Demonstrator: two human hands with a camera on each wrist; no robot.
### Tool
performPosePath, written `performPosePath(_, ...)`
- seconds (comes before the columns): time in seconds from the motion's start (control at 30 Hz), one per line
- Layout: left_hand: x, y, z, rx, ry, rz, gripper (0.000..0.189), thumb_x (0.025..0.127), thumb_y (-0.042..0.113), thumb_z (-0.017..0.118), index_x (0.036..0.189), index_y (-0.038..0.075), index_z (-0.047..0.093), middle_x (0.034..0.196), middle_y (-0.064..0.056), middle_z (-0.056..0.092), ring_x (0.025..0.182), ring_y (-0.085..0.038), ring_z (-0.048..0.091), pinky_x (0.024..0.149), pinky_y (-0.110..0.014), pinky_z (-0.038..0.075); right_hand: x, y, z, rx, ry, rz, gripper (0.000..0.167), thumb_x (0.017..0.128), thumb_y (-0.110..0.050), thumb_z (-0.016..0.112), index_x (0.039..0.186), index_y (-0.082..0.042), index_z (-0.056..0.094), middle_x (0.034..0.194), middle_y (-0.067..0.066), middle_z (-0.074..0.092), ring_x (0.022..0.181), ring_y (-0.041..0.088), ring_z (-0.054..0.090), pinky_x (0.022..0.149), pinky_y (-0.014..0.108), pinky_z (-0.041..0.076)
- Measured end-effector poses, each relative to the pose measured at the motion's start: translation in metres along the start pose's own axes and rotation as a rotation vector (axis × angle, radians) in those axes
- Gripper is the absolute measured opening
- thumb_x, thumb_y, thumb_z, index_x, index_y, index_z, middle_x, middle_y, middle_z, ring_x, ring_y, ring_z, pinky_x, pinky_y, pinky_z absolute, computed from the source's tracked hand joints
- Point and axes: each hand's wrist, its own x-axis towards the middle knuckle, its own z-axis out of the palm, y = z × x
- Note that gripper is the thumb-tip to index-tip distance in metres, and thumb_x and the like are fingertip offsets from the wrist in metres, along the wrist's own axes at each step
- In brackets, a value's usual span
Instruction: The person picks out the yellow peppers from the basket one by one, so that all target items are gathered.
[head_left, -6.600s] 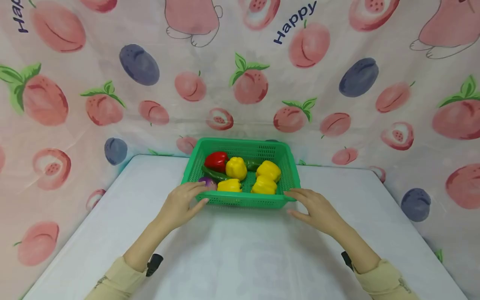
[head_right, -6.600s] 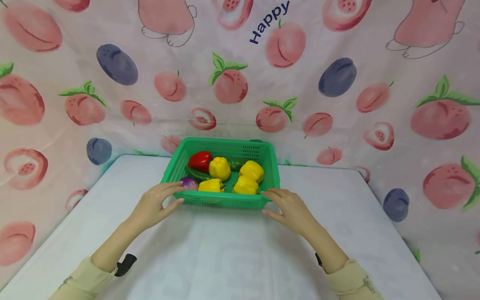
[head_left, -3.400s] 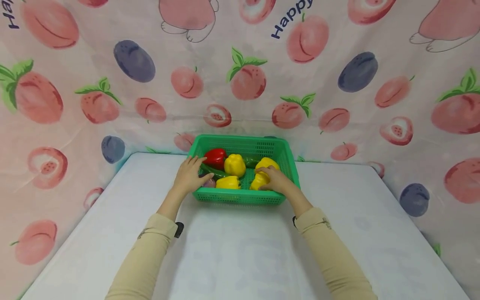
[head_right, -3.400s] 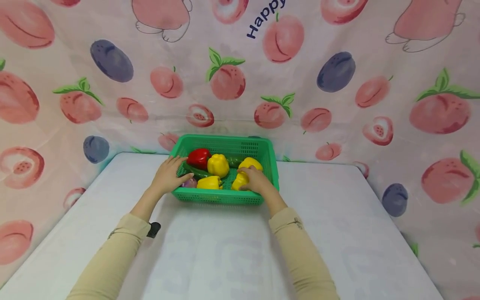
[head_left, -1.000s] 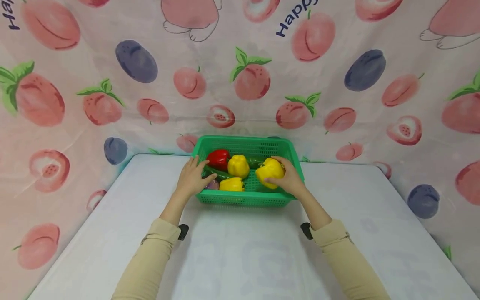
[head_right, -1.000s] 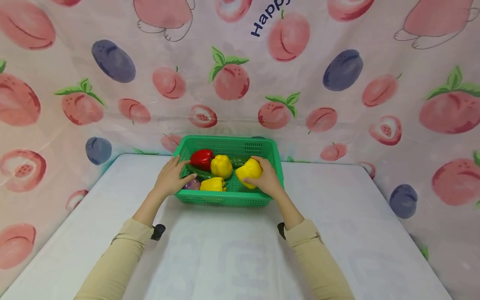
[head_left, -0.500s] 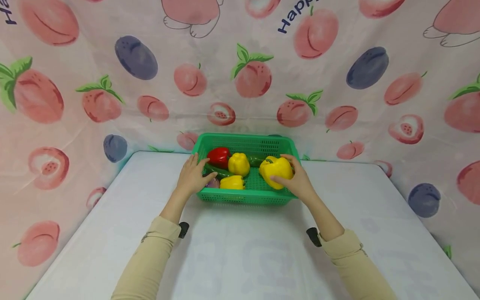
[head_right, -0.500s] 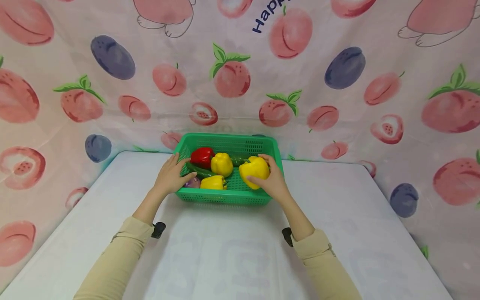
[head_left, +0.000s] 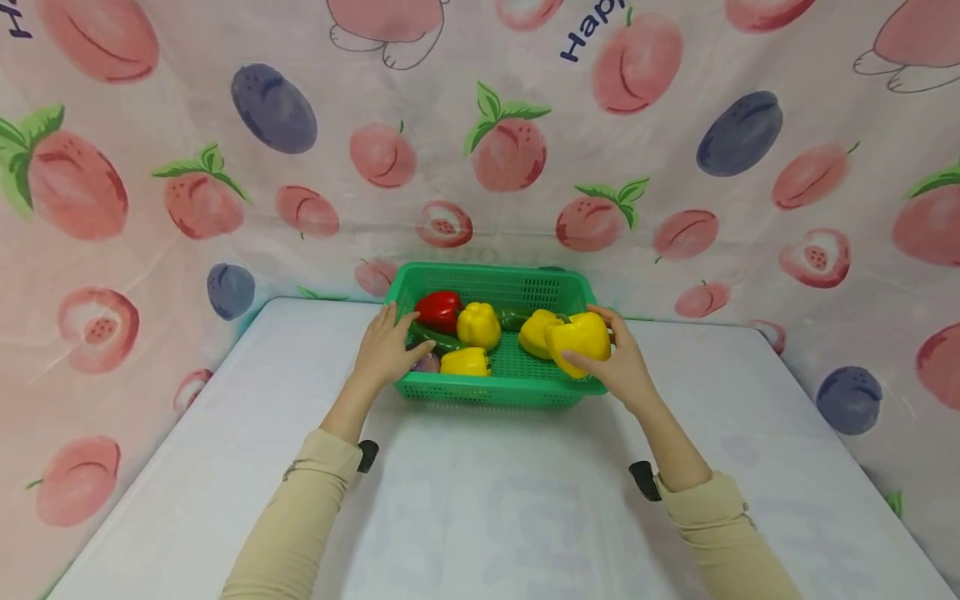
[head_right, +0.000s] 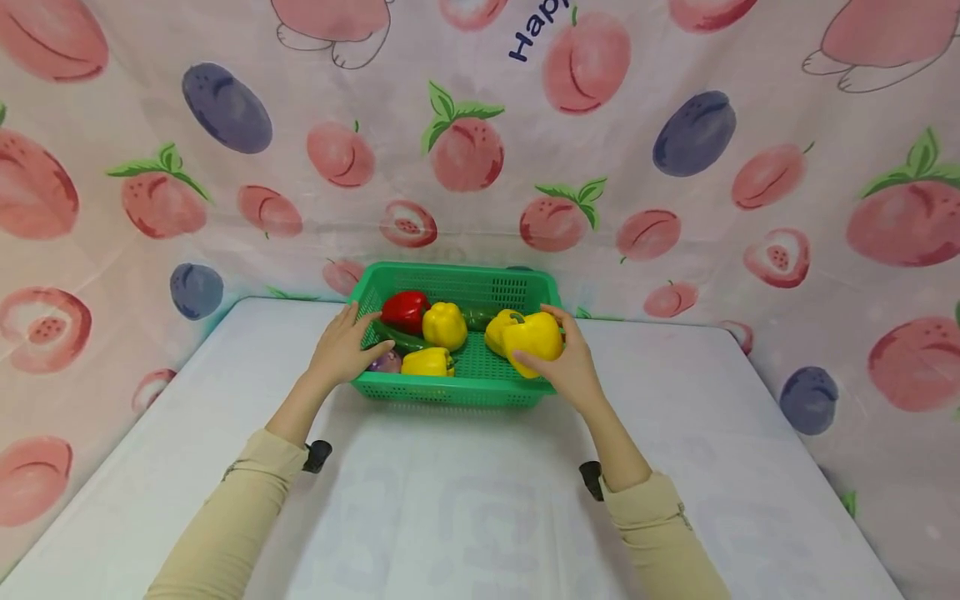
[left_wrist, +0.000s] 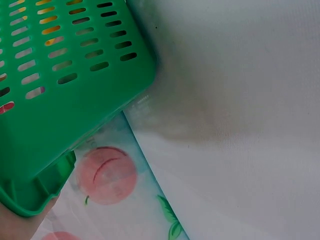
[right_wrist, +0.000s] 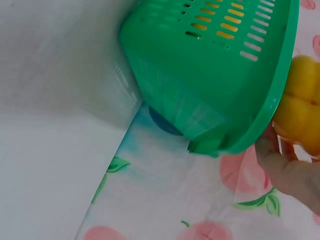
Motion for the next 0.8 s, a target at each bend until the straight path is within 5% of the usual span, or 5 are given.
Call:
performPosePath(0.37, -0.002, 0.004, -0.002, -0.048, 0.018, 0.020, 0.070, 0.092, 0.051, 0.050, 0.143, 0.005, 0.037, 0.154, -0.029, 0.013, 0.145, -0.041, 0.009, 0.119, -0.052, 0.009, -0.006, 0.011, -0.020, 0.045, 0.010, 0.024, 0.068, 0.087, -0.023, 0.068, 0.143, -0.013, 0.029, 0.138, 0.015, 0.032, 0.107, 0.029, 0.046, 0.081, 0.017, 0.047)
performPosePath(0.8, -0.001, -0.002, 0.000, -0.036, 0.034, 0.030, 0.068, 0.093, 0.051, 0.049, 0.143, 0.005, 0.038, 0.154, -0.029, 0.014, 0.145, -0.041, 0.008, 0.119, -0.051, 0.008, -0.010, 0.024, -0.038, 0.118, 0.047, 0.011, 0.060, 0.095, -0.025, 0.056, 0.143, -0.014, 0.023, 0.123, -0.001, 0.037, 0.102, 0.015, 0.042, 0.079, 0.010, 0.045)
